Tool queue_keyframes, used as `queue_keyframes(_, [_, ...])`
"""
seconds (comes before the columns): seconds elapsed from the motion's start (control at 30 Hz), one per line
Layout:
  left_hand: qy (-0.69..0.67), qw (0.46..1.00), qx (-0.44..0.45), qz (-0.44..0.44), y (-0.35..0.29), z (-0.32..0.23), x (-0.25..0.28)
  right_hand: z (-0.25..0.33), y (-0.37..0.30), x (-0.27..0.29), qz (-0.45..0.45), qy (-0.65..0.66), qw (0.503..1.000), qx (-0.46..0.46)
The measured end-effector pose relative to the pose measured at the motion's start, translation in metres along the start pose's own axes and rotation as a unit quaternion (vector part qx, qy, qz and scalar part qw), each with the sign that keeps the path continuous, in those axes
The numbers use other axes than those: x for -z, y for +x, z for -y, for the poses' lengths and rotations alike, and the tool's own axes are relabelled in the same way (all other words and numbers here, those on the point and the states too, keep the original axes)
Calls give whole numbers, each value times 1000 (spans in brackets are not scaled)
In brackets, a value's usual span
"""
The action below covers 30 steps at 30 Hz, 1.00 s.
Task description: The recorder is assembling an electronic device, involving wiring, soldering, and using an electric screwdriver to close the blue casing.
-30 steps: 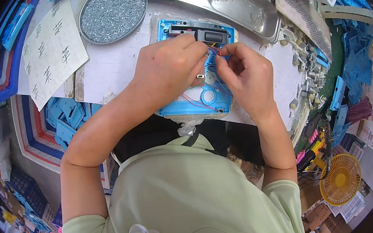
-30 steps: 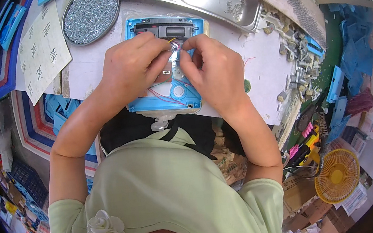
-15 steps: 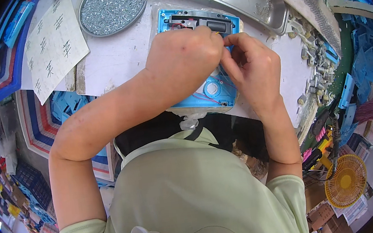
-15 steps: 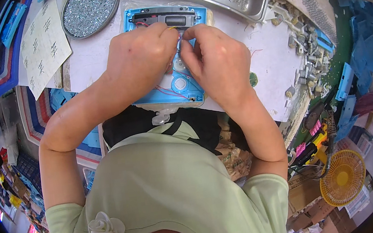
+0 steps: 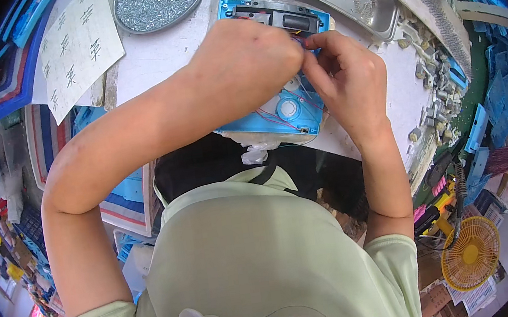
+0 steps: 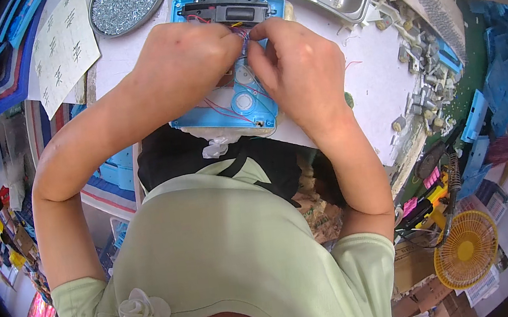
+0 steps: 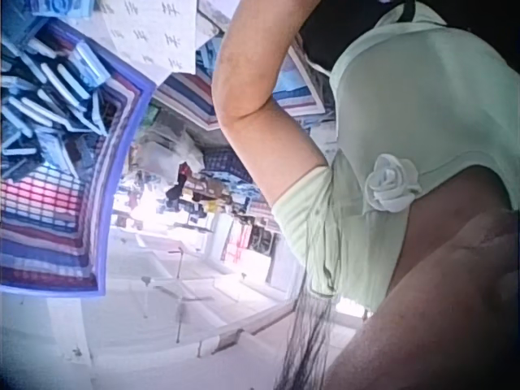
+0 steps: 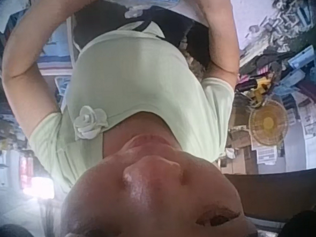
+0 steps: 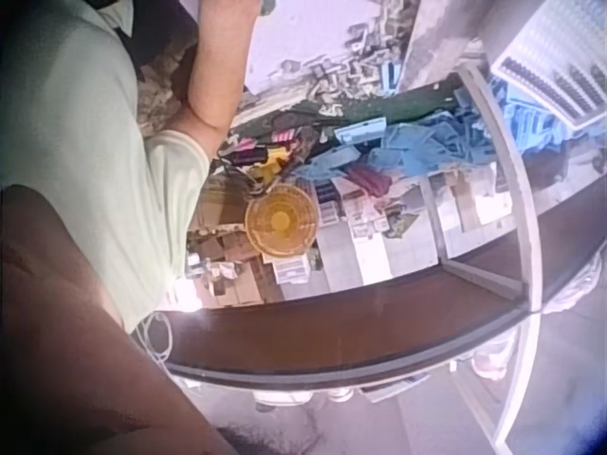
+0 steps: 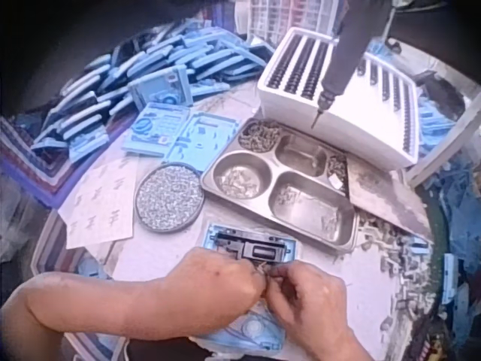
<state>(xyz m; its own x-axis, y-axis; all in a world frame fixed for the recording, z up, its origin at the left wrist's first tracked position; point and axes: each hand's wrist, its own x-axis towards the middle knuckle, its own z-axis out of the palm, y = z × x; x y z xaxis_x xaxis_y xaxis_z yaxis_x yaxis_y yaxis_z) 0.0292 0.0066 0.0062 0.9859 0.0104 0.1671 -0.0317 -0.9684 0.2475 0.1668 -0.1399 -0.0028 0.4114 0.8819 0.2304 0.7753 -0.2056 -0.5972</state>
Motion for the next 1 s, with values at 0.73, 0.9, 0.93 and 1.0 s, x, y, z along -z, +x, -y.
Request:
queue_keyframes(0.73, [-105,978,84,-161,-8,2,-31,-4,-4,-9,-9,94,995,-26])
queue_keyframes(0.9, [-88,980,76,-160,-8,5,-34,-1,-3,-7,-24,66,997,-14])
queue_keyframes(0.93, [-87,980,77,-159,-8,5,-34,-1,-2,-7,-22,54,998,-12])
queue_keyframes(1.0, [-88,980,77,-159,-8,5,-34,0,-2,-6,-18,40,999,-11])
